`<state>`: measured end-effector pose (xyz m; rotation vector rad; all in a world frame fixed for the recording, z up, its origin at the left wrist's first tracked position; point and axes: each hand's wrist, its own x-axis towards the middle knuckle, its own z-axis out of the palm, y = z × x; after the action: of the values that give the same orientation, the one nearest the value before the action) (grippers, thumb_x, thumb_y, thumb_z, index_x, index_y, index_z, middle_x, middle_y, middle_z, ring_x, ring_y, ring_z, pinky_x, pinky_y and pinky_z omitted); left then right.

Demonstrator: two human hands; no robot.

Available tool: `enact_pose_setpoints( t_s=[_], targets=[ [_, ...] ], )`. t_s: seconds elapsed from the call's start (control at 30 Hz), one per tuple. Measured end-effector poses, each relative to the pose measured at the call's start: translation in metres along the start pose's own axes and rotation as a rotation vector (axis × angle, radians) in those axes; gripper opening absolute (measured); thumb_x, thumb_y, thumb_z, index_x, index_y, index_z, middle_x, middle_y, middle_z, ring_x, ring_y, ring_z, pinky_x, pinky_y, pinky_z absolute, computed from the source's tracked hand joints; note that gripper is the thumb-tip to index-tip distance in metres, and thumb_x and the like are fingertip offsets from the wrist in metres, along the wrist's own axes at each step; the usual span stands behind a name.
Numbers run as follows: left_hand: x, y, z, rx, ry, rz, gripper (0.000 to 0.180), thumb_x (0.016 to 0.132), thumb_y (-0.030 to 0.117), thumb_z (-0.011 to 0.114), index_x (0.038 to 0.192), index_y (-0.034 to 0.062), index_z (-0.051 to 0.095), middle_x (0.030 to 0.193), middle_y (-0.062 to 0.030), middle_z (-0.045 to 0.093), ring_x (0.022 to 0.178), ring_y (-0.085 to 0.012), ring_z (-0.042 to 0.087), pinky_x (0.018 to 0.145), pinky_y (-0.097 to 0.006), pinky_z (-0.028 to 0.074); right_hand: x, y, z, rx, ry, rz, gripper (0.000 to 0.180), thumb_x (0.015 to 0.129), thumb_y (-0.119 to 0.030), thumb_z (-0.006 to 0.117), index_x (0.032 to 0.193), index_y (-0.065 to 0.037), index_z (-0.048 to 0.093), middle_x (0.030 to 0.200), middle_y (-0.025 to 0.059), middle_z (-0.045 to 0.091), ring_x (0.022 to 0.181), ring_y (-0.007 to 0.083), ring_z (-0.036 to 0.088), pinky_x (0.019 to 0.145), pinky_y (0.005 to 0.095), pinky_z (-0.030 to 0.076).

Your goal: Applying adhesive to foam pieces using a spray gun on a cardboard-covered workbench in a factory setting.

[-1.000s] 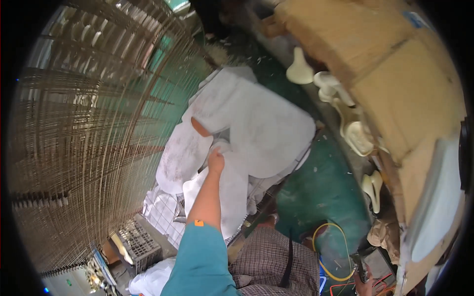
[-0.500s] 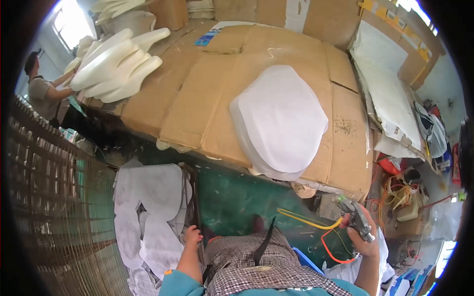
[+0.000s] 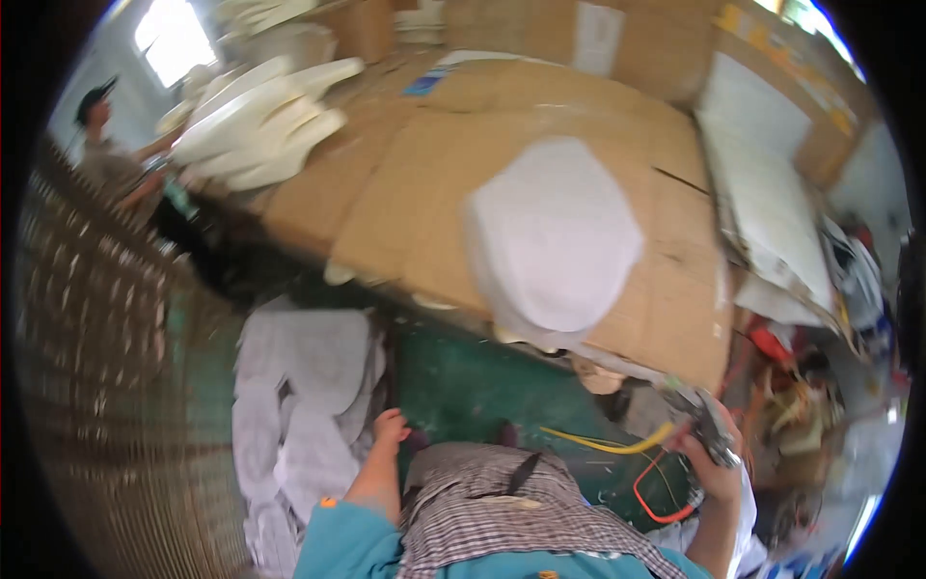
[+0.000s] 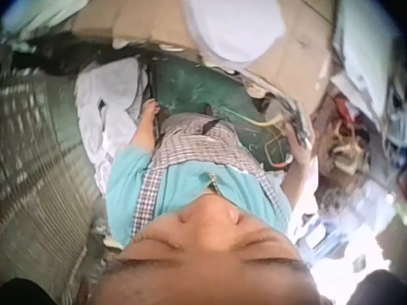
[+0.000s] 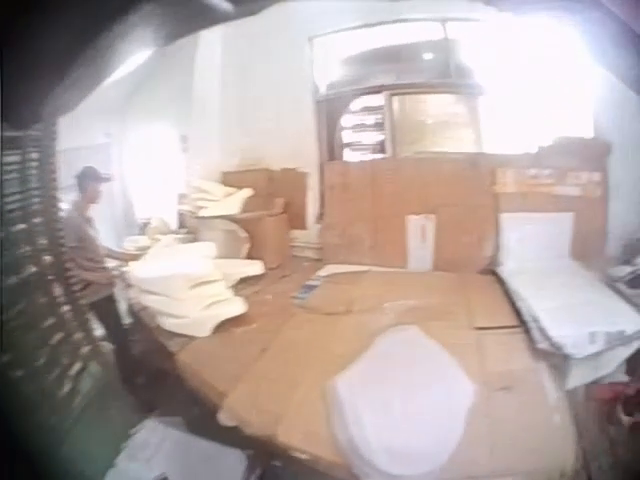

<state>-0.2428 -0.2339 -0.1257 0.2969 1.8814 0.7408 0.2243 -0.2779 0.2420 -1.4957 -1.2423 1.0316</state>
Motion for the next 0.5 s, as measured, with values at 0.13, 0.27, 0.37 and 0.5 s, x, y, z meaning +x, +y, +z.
enact_pose_setpoints(
  t_s=[0.13, 0.27, 0.37, 0.5],
  targets=[
    [0.000, 0.002, 0.009, 0.094, -0.055, -0.049, 0.037, 0.074, 0.000, 0.052, 0.110, 0.0066, 0.054, 0.077, -0.0095, 0.060, 0.045, -0.0174, 0.056, 0.036, -0.026, 0.041, 0.004, 0.001, -0.006, 0.081, 0.241, -0.040, 0.047, 0.076, 0.000, 0.058, 0.121, 0.004, 0.043, 0.083, 0.0044, 0.057, 0.070, 0.0114, 0.055, 0.064, 0.0239, 0.047],
    [0.008, 0.006, 0.015, 0.125, -0.075, -0.061, 0.033, 0.075, 0.002, 0.051, 0.107, 0.0064, 0.054, 0.076, -0.0082, 0.059, 0.046, -0.0171, 0.056, 0.037, -0.026, 0.041, -0.013, -0.012, -0.024, 0.005, 0.126, 0.018, 0.048, 0.075, 0.000, 0.060, 0.120, 0.004, 0.044, 0.082, 0.0041, 0.057, 0.070, 0.0109, 0.055, 0.064, 0.0243, 0.047],
    [0.011, 0.015, 0.020, 0.142, -0.083, -0.051, 0.033, 0.075, 0.002, 0.051, 0.108, 0.0063, 0.054, 0.076, -0.0078, 0.059, 0.047, -0.0168, 0.056, 0.037, -0.025, 0.041, -0.027, -0.014, -0.020, 0.019, -0.064, -0.039, 0.049, 0.074, 0.000, 0.061, 0.120, 0.004, 0.044, 0.083, 0.0043, 0.057, 0.070, 0.0109, 0.056, 0.064, 0.0245, 0.047],
    [0.007, 0.031, 0.035, 0.141, -0.149, -0.024, 0.033, 0.075, 0.001, 0.051, 0.108, 0.0058, 0.054, 0.076, -0.0079, 0.059, 0.047, -0.0159, 0.055, 0.038, -0.025, 0.041, -0.012, -0.006, -0.005, 0.126, 0.096, -0.021, 0.048, 0.074, 0.000, 0.060, 0.118, 0.004, 0.045, 0.083, 0.0053, 0.057, 0.071, 0.0119, 0.057, 0.064, 0.0253, 0.048]
  ],
)
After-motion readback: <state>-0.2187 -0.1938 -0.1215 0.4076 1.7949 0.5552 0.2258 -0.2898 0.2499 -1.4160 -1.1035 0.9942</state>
